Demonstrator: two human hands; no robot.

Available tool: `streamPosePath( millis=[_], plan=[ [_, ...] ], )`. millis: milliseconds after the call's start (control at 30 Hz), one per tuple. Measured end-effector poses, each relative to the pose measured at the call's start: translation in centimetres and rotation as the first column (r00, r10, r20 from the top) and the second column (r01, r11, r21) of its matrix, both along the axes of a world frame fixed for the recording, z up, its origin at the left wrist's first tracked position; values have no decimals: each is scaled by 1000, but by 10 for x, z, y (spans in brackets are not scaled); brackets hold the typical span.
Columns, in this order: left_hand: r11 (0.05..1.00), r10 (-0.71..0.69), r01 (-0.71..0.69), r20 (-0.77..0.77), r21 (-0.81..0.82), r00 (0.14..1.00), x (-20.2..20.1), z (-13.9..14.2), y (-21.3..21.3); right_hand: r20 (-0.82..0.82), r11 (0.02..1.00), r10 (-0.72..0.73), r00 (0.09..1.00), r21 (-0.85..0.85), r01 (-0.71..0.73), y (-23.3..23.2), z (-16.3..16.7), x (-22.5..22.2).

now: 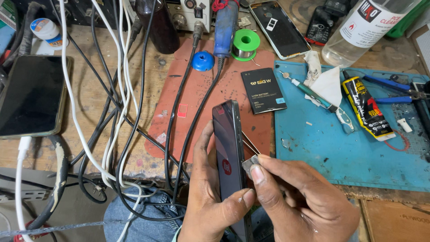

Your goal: The person removes the old battery from a smartphone and installs a new one. They then use a SIM ejector tool to open the SIM tray and test the phone's functionality by navigating the interface.

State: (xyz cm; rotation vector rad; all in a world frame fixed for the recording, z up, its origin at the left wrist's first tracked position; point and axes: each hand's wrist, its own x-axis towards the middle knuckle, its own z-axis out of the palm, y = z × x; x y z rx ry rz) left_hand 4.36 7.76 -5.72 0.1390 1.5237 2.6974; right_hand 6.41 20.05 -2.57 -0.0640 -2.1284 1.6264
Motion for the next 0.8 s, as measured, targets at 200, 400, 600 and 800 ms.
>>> streamPosePath(
  millis=[200,400,600,800],
  plan=[
    [999,-11,8,59,42,998,1,-1,1,-58,999,33,998,-20,-35,0,0,-3],
    [1000,-12,11,39,19,999,1,2,-1,-46,995,57,997,84,-53,3,1,-1],
    [1000,-21,20,84,10,996,2,5,-2,-97,999,37,995,0,-37,1,0,-4],
    [998,-28,25,69,53,997,2,3,-2,16,996,17,1000,85,-18,3,2,0]
  ],
)
